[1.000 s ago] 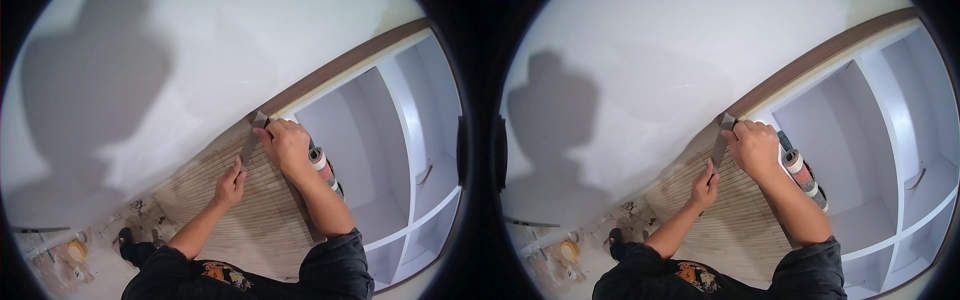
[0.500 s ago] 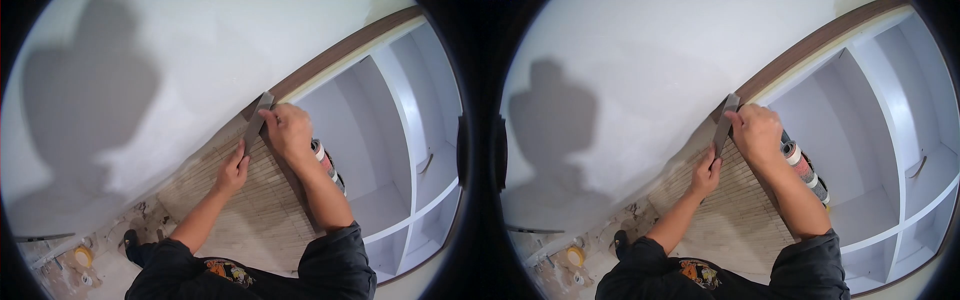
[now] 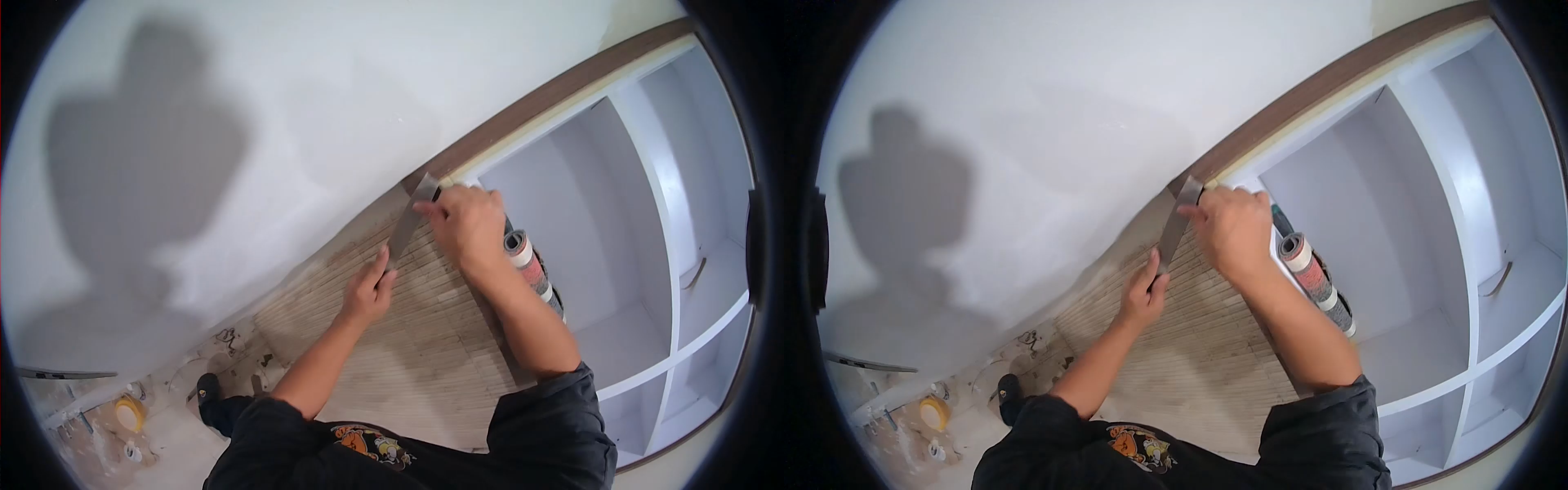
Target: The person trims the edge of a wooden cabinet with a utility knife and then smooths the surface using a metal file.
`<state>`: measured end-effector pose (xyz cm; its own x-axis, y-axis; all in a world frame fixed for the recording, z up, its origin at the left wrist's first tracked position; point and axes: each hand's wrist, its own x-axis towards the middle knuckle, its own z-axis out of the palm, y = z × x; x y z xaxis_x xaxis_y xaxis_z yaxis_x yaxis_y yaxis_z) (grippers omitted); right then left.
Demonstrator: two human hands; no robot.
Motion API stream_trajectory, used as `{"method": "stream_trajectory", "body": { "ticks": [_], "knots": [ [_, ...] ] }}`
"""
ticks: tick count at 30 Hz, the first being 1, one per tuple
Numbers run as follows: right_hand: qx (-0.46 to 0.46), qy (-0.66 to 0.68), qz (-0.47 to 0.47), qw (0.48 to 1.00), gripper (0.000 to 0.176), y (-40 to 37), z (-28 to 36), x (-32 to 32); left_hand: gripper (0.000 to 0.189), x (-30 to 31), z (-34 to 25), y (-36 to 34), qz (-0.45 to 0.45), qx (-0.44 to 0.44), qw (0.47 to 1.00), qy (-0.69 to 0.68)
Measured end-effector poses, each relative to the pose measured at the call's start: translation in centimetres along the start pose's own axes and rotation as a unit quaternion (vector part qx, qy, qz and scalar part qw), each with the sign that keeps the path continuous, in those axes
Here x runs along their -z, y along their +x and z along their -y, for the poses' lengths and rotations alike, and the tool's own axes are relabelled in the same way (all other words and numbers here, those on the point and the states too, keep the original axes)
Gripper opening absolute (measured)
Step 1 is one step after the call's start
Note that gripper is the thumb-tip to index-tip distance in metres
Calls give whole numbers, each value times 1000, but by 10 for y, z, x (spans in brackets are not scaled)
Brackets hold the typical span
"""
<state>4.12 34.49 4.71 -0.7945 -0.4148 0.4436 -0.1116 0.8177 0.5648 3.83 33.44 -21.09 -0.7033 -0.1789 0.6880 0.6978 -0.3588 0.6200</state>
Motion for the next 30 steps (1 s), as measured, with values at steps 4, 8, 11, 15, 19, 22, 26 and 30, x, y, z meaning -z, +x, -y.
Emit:
{"method": "stream_trajectory", "body": {
  "ticks": [4,8,11,15,19,22,26,30],
  "knots": [
    [-8,-28,-23,999,34,8,-3,3,69,-5,-5,8,1,4,1000,-11],
    [-25,-30,-59,997,35,11,-14,12,69,-15,-11,24,2,5,1000,-26],
    [7,7,-3,1000,35,-1,-5,6,70,-9,-8,-3,-17,-4,1000,-7],
    [-24,-34,-18,999,38,8,-9,1,72,-21,-10,7,-2,46,998,-34],
    [4,-14,-43,999,38,8,-10,1,73,-19,-7,10,3,44,999,-22],
    [27,-3,-27,999,37,5,-7,1,73,-16,-11,1,-27,22,999,-5],
    [-12,-24,-57,998,37,13,-16,4,69,-28,-18,26,1,63,997,-45],
    [12,-21,-30,999,36,-1,-10,4,70,-20,-22,15,-39,12,998,-39]
  ]
}}
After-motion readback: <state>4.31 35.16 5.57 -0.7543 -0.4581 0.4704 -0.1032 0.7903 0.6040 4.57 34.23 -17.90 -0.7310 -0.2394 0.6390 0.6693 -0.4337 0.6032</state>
